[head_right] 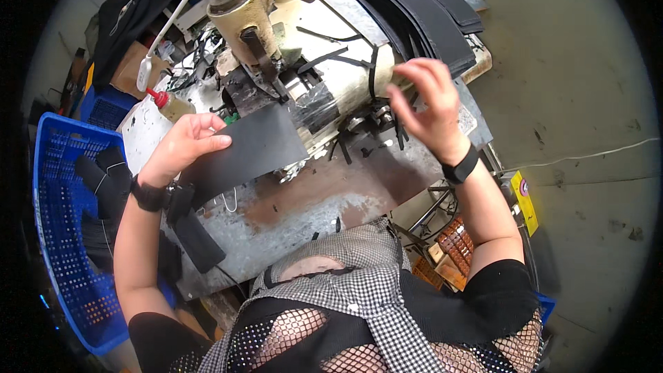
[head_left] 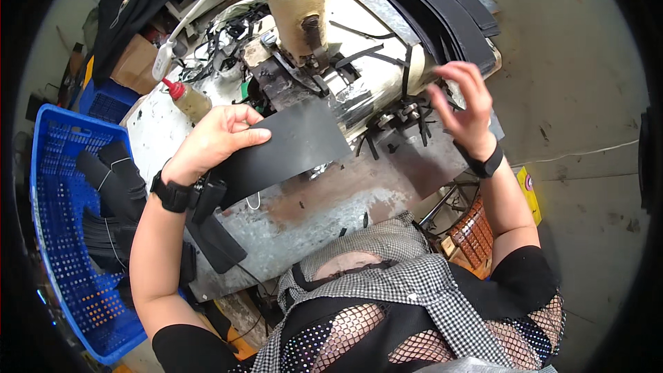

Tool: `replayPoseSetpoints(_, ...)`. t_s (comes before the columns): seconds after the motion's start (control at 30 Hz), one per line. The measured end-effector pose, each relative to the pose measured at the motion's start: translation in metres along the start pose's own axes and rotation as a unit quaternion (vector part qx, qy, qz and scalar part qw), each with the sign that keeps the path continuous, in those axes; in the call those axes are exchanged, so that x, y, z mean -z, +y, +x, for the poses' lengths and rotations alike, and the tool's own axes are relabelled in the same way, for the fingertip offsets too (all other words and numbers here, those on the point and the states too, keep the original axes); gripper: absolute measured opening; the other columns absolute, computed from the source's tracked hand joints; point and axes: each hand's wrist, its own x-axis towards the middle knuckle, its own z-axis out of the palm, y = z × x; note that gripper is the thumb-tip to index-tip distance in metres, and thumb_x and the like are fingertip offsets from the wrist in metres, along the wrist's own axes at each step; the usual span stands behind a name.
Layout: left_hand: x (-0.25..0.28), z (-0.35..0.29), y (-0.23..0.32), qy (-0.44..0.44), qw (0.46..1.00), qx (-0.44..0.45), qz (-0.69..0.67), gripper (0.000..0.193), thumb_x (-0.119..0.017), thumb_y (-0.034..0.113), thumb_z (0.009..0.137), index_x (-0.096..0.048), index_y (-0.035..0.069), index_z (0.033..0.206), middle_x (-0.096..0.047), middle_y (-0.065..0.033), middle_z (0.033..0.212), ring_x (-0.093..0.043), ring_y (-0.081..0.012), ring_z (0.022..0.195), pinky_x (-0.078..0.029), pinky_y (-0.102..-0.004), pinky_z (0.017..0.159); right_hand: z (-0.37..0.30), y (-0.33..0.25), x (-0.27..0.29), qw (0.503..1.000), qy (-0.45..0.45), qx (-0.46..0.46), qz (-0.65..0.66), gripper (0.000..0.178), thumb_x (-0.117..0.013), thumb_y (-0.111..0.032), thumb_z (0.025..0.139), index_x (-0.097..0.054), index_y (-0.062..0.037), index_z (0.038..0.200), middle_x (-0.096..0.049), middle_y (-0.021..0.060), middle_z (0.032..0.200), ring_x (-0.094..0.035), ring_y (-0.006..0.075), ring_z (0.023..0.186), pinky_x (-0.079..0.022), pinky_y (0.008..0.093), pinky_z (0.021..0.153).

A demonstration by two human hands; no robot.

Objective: Processing, stacking, and bagging shoe components using a skiving machine and manual organization.

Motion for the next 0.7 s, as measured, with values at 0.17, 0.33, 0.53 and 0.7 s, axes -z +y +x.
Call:
replayPoseSetpoints(0.17, -0.008, 0.010, 0.013, 0.008, 0.998, 0.015, 0.059, 0.024, -0.072, 0.015, 0.083, -0.058, 0.000, 0.098, -0.065, 0.0010, 0.070, -0.056, -0.0006, 0.059, -0.039, -0.0174, 0.049, -0.006, -0.035, -0.028, 0.987, -0.123, 0.098, 0.012, 0.046, -0.076, -0.011, 0.065, -0.064, -0.0102, 0.109, -0.058, 0.0109, 0.107, -0.054, 0.0291, 0.101, -0.044, 0.0402, 0.088)
replayPoseSetpoints(0.33, -0.012, 0.017, 0.006, 0.002, 1.000, 0.002, -0.006, 0.023, -0.071, 0.017, 0.084, -0.056, 0.003, 0.096, -0.066, -0.0022, 0.072, -0.059, -0.0047, 0.058, -0.042, -0.0179, 0.049, 0.021, -0.002, -0.011, 0.989, -0.014, 0.121, -0.082, 0.032, -0.070, 0.000, 0.063, -0.070, -0.0118, 0.092, -0.063, 0.0063, 0.099, -0.058, 0.0277, 0.097, -0.046, 0.0392, 0.087)
replayPoseSetpoints(0.53, -0.008, -0.006, -0.002, 0.030, 0.999, -0.025, -0.025, 0.014, -0.065, 0.013, 0.087, -0.055, 0.004, 0.093, -0.065, -0.0052, 0.072, -0.060, -0.0080, 0.055, -0.047, -0.0193, 0.050, 0.051, 0.042, 0.068, 0.988, 0.025, 0.054, -0.143, 0.021, -0.071, -0.001, 0.077, -0.071, -0.0074, 0.097, -0.068, 0.0043, 0.094, -0.061, 0.0188, 0.093, -0.045, 0.0309, 0.088)
replayPoseSetpoints(0.7, -0.003, -0.049, -0.017, 0.095, 0.995, -0.030, -0.024, 0.013, -0.062, 0.011, 0.088, -0.055, 0.003, 0.095, -0.065, -0.0066, 0.076, -0.060, -0.0097, 0.061, -0.047, -0.0208, 0.055, 0.050, 0.083, 0.094, 0.937, 0.015, -0.316, 0.147, 0.018, -0.069, -0.010, 0.086, -0.069, 0.0013, 0.100, -0.067, -0.0020, 0.088, -0.058, 0.0056, 0.082, -0.044, 0.0206, 0.079)
